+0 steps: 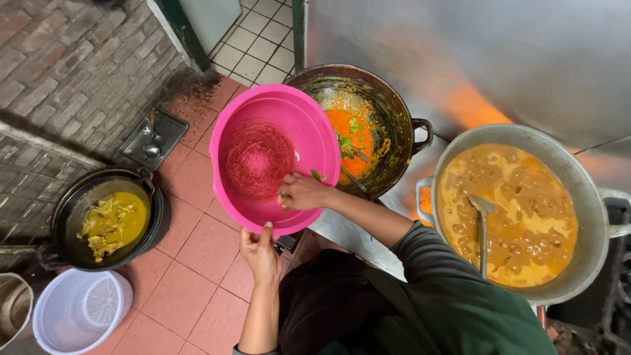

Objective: Stirring and adding ingredients to large pots of food on a commercial stove.

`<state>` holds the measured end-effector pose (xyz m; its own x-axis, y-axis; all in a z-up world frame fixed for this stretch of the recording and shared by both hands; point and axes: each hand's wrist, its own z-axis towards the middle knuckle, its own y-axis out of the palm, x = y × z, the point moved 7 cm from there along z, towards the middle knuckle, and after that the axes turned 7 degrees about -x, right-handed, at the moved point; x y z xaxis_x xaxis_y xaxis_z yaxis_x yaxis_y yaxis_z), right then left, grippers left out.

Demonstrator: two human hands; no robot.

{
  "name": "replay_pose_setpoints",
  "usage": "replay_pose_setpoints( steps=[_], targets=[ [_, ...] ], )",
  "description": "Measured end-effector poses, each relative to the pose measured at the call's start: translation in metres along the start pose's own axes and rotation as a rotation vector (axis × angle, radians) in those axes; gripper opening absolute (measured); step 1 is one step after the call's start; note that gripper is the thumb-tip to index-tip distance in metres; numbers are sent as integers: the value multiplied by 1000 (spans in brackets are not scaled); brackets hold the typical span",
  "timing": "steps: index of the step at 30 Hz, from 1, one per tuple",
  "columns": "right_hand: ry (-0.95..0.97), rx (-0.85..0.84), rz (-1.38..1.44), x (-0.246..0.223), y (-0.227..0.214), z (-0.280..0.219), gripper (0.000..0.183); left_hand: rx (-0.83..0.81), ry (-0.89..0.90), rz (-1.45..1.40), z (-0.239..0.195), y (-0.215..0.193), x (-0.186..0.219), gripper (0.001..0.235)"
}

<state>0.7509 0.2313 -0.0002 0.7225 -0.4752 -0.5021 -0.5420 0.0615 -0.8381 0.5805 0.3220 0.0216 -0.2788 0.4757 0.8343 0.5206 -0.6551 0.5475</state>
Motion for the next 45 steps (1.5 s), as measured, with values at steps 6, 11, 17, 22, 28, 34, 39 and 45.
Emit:
replay_pose_setpoints(
  steps=[6,11,17,22,28,34,39,45],
  targets=[
    [-179,12,-197,-11,4,-4,30,52,42,20,4,-13,-10,22],
    [-106,-6,-499,37,-36,-25,30,122,29,45,8,-13,-11,20],
    [-19,226,-629,93,-99,-60,21,103,-13,56,16,-11,-8,19],
    [174,380,-605,127,-120,-81,13,126,-65,36,24,-9,-5,19],
    [145,536,-94,97,-81,-81,27,72,-13,-13,28,-6,-5,19],
    [405,600,-210,157,-78,-90,18,54,-32,-17,32,-18,-7,20],
    [510,554,-329,163,-67,-111,18,12,-19,-52,51,-37,7,21],
    [256,421,-669,29,-59,-76,66,-52,-66,-37,78,-56,17,23]
  ],
)
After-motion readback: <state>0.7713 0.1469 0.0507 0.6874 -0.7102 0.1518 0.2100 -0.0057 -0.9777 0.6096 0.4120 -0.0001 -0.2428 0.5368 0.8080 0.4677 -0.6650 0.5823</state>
